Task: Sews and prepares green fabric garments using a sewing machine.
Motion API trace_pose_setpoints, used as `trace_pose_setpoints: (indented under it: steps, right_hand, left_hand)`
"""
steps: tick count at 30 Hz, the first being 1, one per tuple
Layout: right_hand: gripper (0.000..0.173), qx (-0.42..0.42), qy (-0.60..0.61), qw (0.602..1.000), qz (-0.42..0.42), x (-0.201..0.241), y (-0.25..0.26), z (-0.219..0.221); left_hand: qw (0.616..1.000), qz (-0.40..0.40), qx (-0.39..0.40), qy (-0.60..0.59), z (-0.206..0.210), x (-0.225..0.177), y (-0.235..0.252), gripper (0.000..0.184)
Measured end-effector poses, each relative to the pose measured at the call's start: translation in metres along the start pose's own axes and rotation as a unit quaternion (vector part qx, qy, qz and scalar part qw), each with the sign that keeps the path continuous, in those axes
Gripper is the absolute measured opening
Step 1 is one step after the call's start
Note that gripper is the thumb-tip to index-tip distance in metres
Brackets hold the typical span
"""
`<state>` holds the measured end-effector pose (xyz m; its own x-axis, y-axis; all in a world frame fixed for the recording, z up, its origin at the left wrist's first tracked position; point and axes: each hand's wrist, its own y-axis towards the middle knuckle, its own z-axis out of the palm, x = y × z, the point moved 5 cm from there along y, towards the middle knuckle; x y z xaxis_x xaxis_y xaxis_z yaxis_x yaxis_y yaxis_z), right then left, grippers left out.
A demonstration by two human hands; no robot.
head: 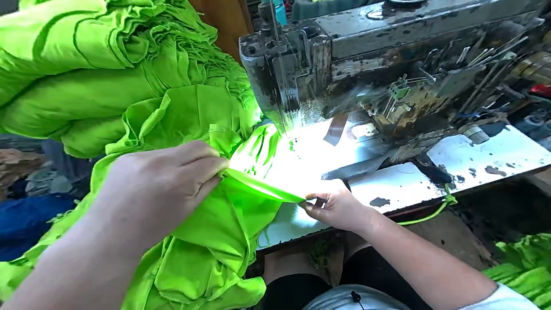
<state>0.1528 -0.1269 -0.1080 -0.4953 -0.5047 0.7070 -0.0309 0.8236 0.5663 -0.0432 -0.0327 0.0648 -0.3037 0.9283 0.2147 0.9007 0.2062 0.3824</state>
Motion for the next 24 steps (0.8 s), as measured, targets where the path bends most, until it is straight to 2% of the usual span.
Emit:
trace_pose_setpoints:
  steps: [1, 2, 3, 4, 5, 6, 8, 10, 11, 13, 14, 16, 18, 20, 22, 23, 24]
  right_hand:
    - [0.016, 0.003, -0.012, 1.000, 0.001, 0.001, 0.000, 0.000]
    - [0.016, 0.006, -0.022, 1.000, 0.001, 0.002, 0.000, 0.000]
    - [0.017, 0.011, -0.027, 1.000, 0.002, 0.002, 0.000, 0.001]
    - [0.016, 0.014, -0.029, 0.999, -0.001, 0.002, 0.000, 0.001]
    - [0.016, 0.015, -0.031, 0.999, -0.004, 0.002, 0.000, 0.002]
    - [0.016, 0.014, -0.033, 0.999, -0.006, 0.002, 0.000, 0.002]
    - [0.015, 0.012, -0.030, 0.999, -0.006, 0.002, 0.000, 0.002]
    - [0.015, 0.013, -0.025, 1.000, -0.002, 0.001, 0.000, 0.002]
    - [0.015, 0.013, -0.024, 1.000, 0.002, 0.001, 0.001, 0.002]
    - [0.016, 0.014, -0.029, 0.999, 0.008, 0.001, 0.002, 0.001]
    - [0.016, 0.015, -0.032, 0.999, 0.008, 0.001, 0.002, 0.001]
    - [0.016, 0.020, -0.032, 0.999, 0.003, 0.000, 0.004, 0.002]
    - [0.015, 0.017, -0.034, 0.999, 0.000, 0.001, 0.007, 0.002]
    - [0.016, 0.022, -0.033, 0.999, 0.006, 0.000, 0.008, 0.000]
    - [0.019, 0.034, -0.018, 0.999, 0.028, 0.000, 0.009, -0.001]
    - [0.021, 0.039, -0.009, 0.998, 0.049, 0.001, 0.009, -0.002]
    - [0.024, 0.041, -0.002, 0.997, 0.070, 0.000, 0.009, -0.003]
  left_hand:
    - [0.997, -0.041, 0.067, 0.003, 0.000, -0.010, 0.012, 0.021]
    - [0.978, -0.122, 0.170, -0.021, -0.003, -0.024, 0.028, 0.018]
    - [0.956, -0.179, 0.230, -0.025, 0.000, -0.028, 0.037, 0.019]
    - [0.966, -0.163, 0.199, -0.029, 0.010, -0.022, 0.032, 0.018]
    - [0.989, -0.104, 0.104, -0.035, 0.029, -0.006, 0.015, 0.017]
    - [0.993, -0.080, 0.040, -0.083, 0.043, 0.005, 0.003, 0.014]
    - [0.966, -0.112, 0.031, -0.232, 0.057, 0.010, -0.005, 0.001]
    - [0.923, -0.147, 0.048, -0.352, 0.061, 0.003, -0.005, 0.010]
    - [0.918, -0.141, 0.058, -0.366, 0.060, 0.002, -0.004, 0.010]
    - [0.959, -0.082, 0.087, -0.255, 0.053, 0.004, -0.002, 0.002]
    - [0.978, -0.051, 0.105, -0.174, 0.049, 0.006, -0.002, 0.005]
    - [0.987, -0.028, 0.132, -0.087, 0.047, 0.013, -0.002, 0.011]
    - [0.988, -0.026, 0.137, -0.069, 0.049, 0.018, -0.003, 0.012]
    - [0.986, -0.046, 0.135, -0.084, 0.045, 0.010, 0.003, 0.005]
    - [0.963, -0.140, 0.167, -0.156, 0.028, -0.020, 0.021, 0.010]
    - [0.959, -0.168, 0.156, -0.168, 0.025, -0.030, 0.026, 0.011]
    - [0.969, -0.142, 0.121, -0.160, 0.028, -0.033, 0.021, 0.012]
